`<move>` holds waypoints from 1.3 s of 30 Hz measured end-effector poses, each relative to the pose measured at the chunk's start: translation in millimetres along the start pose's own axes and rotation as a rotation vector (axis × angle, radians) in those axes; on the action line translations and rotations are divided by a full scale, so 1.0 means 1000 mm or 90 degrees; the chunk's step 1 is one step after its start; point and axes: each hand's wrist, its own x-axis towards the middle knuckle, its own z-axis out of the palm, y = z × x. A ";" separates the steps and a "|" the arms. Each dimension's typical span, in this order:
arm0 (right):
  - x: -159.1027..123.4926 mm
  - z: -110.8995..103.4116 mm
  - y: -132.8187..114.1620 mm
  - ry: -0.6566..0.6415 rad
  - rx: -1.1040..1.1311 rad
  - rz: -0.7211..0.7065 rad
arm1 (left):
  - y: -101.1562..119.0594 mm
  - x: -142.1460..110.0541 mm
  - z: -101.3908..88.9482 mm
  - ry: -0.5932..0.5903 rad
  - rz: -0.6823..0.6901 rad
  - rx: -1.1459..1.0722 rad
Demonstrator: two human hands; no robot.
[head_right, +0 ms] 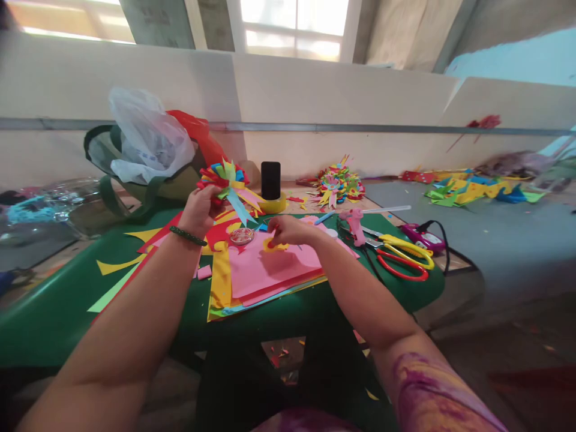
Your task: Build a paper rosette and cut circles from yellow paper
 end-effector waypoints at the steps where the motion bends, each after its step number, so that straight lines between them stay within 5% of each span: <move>1: -0.003 -0.010 0.004 0.024 0.058 0.008 | 0.000 -0.001 0.001 0.004 0.008 0.017; 6: -0.019 -0.045 0.013 0.174 0.279 -0.040 | -0.004 -0.003 0.002 -0.006 0.029 0.088; 11: -0.019 -0.046 0.011 0.245 0.383 -0.090 | -0.007 0.000 0.000 0.000 0.040 0.104; 16: -0.014 -0.044 0.014 0.248 0.383 -0.101 | -0.007 -0.001 0.001 -0.012 0.043 0.126; 31: -0.016 -0.041 0.007 0.290 0.321 -0.021 | -0.019 -0.022 0.012 -0.226 -0.028 0.240; 39: -0.020 -0.037 -0.003 0.332 0.245 -0.004 | -0.022 -0.023 0.015 -0.227 -0.038 0.241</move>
